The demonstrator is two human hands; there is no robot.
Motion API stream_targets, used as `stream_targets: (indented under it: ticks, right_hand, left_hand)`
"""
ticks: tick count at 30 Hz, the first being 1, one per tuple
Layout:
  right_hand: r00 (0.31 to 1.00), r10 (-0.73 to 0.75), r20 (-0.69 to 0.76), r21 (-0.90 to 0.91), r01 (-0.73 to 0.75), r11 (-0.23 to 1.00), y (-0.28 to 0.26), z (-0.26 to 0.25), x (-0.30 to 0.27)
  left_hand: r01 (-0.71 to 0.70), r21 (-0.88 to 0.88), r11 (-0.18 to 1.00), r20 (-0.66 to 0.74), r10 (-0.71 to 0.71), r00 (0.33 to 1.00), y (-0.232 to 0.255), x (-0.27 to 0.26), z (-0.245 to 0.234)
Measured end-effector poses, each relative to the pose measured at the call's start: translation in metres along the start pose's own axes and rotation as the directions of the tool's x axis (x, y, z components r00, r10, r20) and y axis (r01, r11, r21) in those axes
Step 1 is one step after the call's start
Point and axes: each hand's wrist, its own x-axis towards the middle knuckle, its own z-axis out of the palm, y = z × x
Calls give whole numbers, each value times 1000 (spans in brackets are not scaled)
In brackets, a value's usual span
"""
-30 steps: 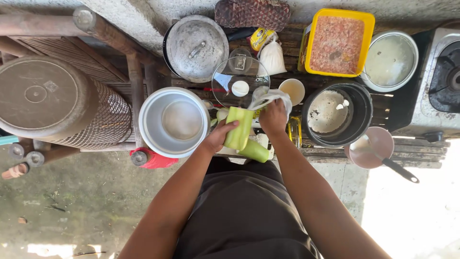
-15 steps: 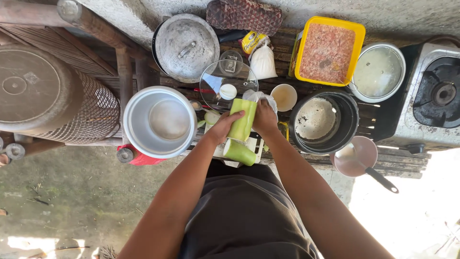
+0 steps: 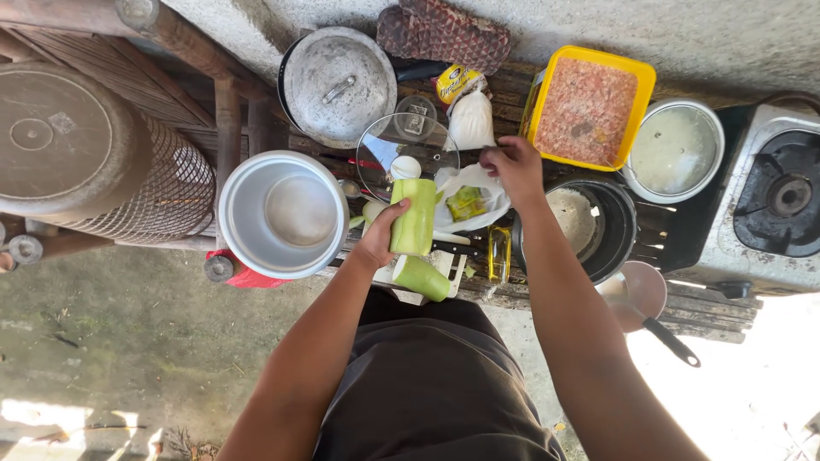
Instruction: The person is peeling and cutting a bottle gourd (upo) on a cutting board in an outdoor kitchen setting.
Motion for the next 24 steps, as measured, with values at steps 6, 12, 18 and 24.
stream_targets:
  ticks: [6,12,18,24]
  right_hand:
    - [989,62,-133,-506,-122,854,30,13,26]
    - [978,-206,-42,-464,163,871,49,17,-26]
    - [960,-243,135,-615,274,739,147,25,-42]
    - [995,-70,-69,-883,-28,469,112,55,-53]
  left_hand:
    - [-20,41,999,49,18,999,-3,-1,9]
    - [-39,-73,997,72,44,996,-2,-4,22]
    - [-48,-141,989,126,66,990,-6,-5,30]
    - [-9,-149,989,126,29,992,-2,-14,41]
